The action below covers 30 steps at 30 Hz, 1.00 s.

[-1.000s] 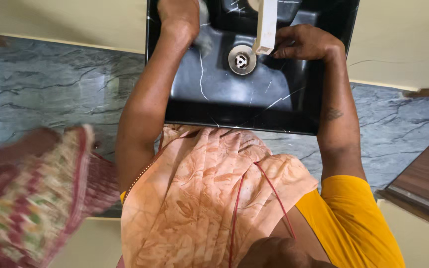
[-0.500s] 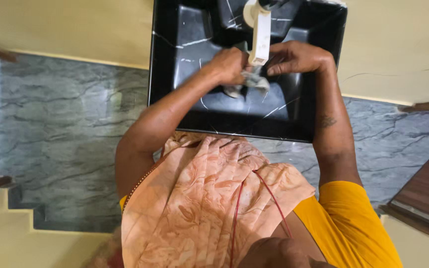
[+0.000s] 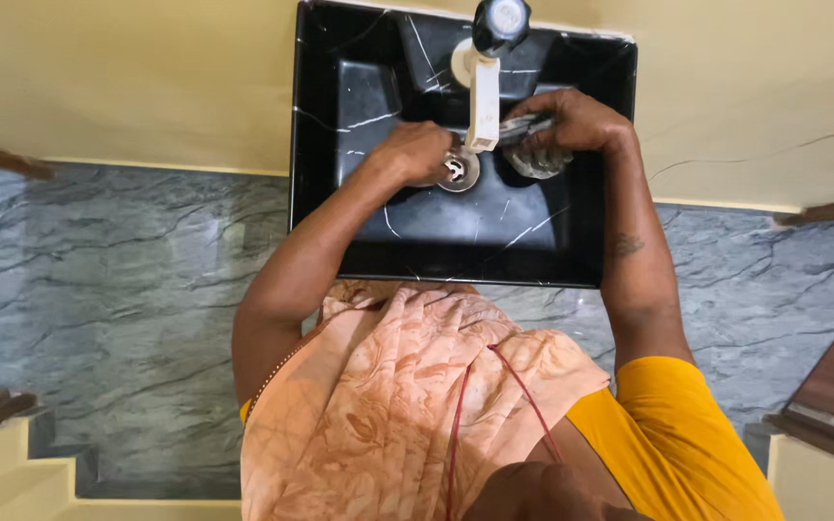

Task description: The person scrubs a black bathroom sink with a cloth, focusing on the basin, drain, and faucet. They repeatedly wet the cloth under the running tap and wipe different sections of the sink surface.

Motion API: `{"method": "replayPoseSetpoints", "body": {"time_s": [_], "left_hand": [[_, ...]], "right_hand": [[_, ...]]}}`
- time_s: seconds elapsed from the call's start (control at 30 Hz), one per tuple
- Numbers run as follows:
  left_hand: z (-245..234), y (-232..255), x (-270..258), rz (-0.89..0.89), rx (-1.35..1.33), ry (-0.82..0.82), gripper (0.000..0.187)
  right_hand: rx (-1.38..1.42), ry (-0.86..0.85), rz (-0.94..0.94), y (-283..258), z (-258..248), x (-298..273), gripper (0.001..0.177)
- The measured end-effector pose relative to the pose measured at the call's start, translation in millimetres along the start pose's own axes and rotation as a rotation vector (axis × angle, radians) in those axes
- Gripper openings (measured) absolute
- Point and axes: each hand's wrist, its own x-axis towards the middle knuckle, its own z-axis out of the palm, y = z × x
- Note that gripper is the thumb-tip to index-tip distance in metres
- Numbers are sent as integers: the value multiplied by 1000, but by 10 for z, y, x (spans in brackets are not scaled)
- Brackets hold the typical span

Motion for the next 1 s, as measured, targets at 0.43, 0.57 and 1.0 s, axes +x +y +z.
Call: {"method": "replayPoseSetpoints", "body": {"time_s": [0.43,0.57,1.0], "left_hand": [[-531,-489,-227,-61,-253,560,45],[-463,-540,-113,-53,-237,572,52],[-457,-637,-65,-29,-268,567,52]], "right_hand": [[-239,68,210,157,-3,43,45],[-405,14,352,-21,229,89,32],[-754,384,-557,-624,1334,647,44]]}}
